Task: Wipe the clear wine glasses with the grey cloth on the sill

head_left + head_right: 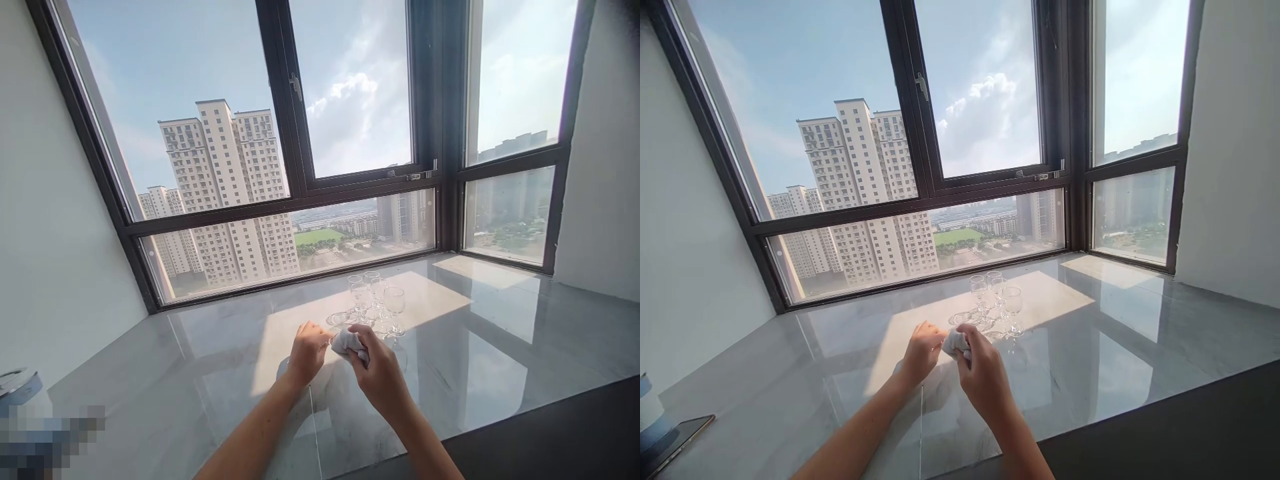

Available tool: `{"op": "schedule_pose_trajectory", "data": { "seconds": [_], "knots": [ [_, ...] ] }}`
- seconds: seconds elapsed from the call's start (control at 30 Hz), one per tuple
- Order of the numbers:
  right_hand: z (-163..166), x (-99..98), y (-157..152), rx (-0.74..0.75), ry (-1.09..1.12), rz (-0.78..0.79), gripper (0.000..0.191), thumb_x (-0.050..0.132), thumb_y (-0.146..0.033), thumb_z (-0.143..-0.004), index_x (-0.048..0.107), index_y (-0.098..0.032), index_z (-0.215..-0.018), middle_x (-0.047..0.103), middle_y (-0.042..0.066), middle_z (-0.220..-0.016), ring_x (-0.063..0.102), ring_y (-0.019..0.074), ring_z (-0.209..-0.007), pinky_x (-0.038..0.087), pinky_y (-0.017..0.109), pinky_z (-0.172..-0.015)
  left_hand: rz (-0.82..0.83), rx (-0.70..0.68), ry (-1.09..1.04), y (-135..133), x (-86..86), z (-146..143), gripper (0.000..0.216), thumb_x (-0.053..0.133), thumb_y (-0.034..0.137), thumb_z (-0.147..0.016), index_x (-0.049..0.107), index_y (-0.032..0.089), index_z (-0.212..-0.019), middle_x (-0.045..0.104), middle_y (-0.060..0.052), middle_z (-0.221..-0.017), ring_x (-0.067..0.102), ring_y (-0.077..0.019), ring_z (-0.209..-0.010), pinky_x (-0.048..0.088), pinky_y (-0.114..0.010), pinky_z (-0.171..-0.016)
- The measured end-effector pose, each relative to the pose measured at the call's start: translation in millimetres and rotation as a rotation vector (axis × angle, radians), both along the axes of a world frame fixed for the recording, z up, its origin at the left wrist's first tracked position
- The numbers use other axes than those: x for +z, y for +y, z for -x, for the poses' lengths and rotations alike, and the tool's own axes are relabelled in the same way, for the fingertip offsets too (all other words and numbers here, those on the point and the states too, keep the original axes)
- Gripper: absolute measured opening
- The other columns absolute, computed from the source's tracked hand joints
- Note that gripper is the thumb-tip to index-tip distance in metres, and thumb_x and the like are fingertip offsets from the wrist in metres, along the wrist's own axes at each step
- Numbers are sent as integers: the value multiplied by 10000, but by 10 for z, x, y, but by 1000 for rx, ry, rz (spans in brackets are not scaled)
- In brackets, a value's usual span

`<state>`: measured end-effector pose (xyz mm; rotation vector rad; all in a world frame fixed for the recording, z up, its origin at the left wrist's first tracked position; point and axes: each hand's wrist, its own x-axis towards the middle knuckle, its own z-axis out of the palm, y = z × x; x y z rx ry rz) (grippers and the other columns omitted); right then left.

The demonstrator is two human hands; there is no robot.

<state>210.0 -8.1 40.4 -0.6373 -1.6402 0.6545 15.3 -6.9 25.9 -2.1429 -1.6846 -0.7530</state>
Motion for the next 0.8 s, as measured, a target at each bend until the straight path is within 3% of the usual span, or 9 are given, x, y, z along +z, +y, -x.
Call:
{"op": "schedule_pose_trajectory", "data": {
  "seconds": [0.13,0.4,0.67,0.8],
  "knots": [
    [-116,42,53,-98,-27,27,263,588,-250,-796,603,-266,-1058,688,4,-813,630,177,-692,471,262,-647,-23,-147,-8,-64,43,-110,282,473,127,-898,716,269,-919,658,-59,-814,547,-224,-894,393,-375,-885],
    [-370,42,233,-346,57,175,339,579,-369,-805,572,-201,-1099,706,83,-871,652,223,-739,483,289,-627,-108,-224,-151,-58,-2,-133,212,497,182,-933,702,232,-952,682,-49,-823,560,-208,-870,416,-377,-873],
    [-172,-23,117,-177,58,270,387,545,-310,-829,485,-192,-1193,685,26,-780,614,174,-651,458,255,-596,-86,-108,-297,26,-78,-80,208,511,256,-945,704,214,-1010,644,-25,-734,560,-173,-727,418,-269,-680],
    [-36,21,-11,-100,63,194,386,535,-258,-835,460,-203,-1210,642,-13,-733,584,153,-623,445,238,-594,-75,-46,-191,13,-36,-58,164,545,214,-919,691,197,-845,612,-22,-687,542,-178,-728,394,-268,-656]
  ]
}}
